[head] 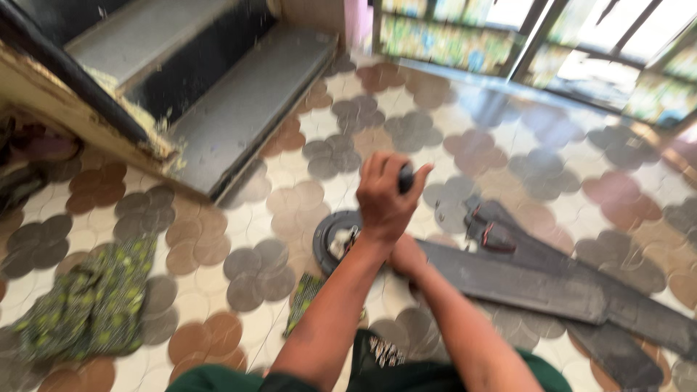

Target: The person sits on the floor and uses a screwdriver to remove screws from the fan blade mounts, detaching the blades from the motor housing. The person then removes the central cap from the motor housing.

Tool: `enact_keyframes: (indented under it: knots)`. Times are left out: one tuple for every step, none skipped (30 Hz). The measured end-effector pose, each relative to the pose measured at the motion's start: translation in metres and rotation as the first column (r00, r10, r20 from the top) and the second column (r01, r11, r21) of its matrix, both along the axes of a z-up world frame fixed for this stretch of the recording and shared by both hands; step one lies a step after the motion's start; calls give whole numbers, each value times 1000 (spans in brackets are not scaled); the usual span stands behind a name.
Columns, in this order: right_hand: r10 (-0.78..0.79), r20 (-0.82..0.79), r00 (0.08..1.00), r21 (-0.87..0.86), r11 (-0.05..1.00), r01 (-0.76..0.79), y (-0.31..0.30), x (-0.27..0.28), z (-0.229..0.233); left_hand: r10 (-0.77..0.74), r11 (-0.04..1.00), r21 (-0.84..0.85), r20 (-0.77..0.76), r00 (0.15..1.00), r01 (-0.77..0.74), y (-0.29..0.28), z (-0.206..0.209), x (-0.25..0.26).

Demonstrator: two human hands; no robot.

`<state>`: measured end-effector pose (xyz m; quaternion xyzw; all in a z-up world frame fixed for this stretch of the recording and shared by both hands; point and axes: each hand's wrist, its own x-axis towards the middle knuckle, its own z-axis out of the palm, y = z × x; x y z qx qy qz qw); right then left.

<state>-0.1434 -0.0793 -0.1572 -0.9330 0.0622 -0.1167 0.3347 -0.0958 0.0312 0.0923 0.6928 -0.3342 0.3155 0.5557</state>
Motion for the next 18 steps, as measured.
enact_keyframes:
  knots:
    - [59,105,993,-137,990,-45,-4,-3,-10,-1,1000,-9,4,1000,1,9,0,2]
    - [5,32,999,-146,989,0,-17,3,-18,-3,1000,-19,8,1000,3,17,-1,7]
    - [-49,-70,996,-131,991,39,-15,-3,-35,6,999,-51,-13,1000,-7,32,-8,9]
    - [-98,-173,980,-122,989,78,-16,-7,-50,16,996,-83,-33,999,-19,47,-16,17]
    - [-58,-164,985,-109,993,40,-24,-5,-59,-141,975,-205,-264,954,87,64,-24,29]
    - [-18,-155,988,-96,995,3,-32,-3,-65,-309,926,-346,-456,835,153,82,-32,43]
    - [-44,-195,980,-24,999,40,-36,2,-67,-153,957,-287,-390,908,38,101,-40,61]
    - [-68,-238,969,45,996,81,-38,4,-67,6,969,-233,-309,951,-82,120,-51,79]
    - [-45,-231,972,73,995,64,-41,2,-66,32,952,-262,-433,901,-159,136,-64,98]
    - [-23,-222,975,100,994,46,-40,0,-65,50,929,-279,-550,833,-241,154,-82,110]
    - [-23,-261,965,148,987,64,-40,-1,-61,50,913,-303,-582,812,-273,171,-104,115]
    - [-22,-299,954,194,977,84,-38,-4,-57,48,895,-324,-612,790,-306,186,-127,117]
    - [-17,-261,965,213,974,75,-36,-7,-53,41,876,-346,-641,767,-336,195,-151,118]
    - [-13,-222,975,231,971,66,-34,-12,-49,128,883,-226,-727,674,-411,205,-178,110]
    - [-16,-171,985,243,968,57,-35,-11,-43,208,879,-108,-789,579,-463,213,-203,104]
    - [-27,-186,982,236,969,71,-35,-11,-39,282,872,-10,-806,520,-489,216,-227,98]
    - [-34,-202,979,230,970,81,-34,-11,-36,359,855,91,-814,457,-510,217,-250,93]
    - [-41,-217,975,223,971,91,-33,-12,-36,394,847,150,-821,414,-510,218,-272,86]
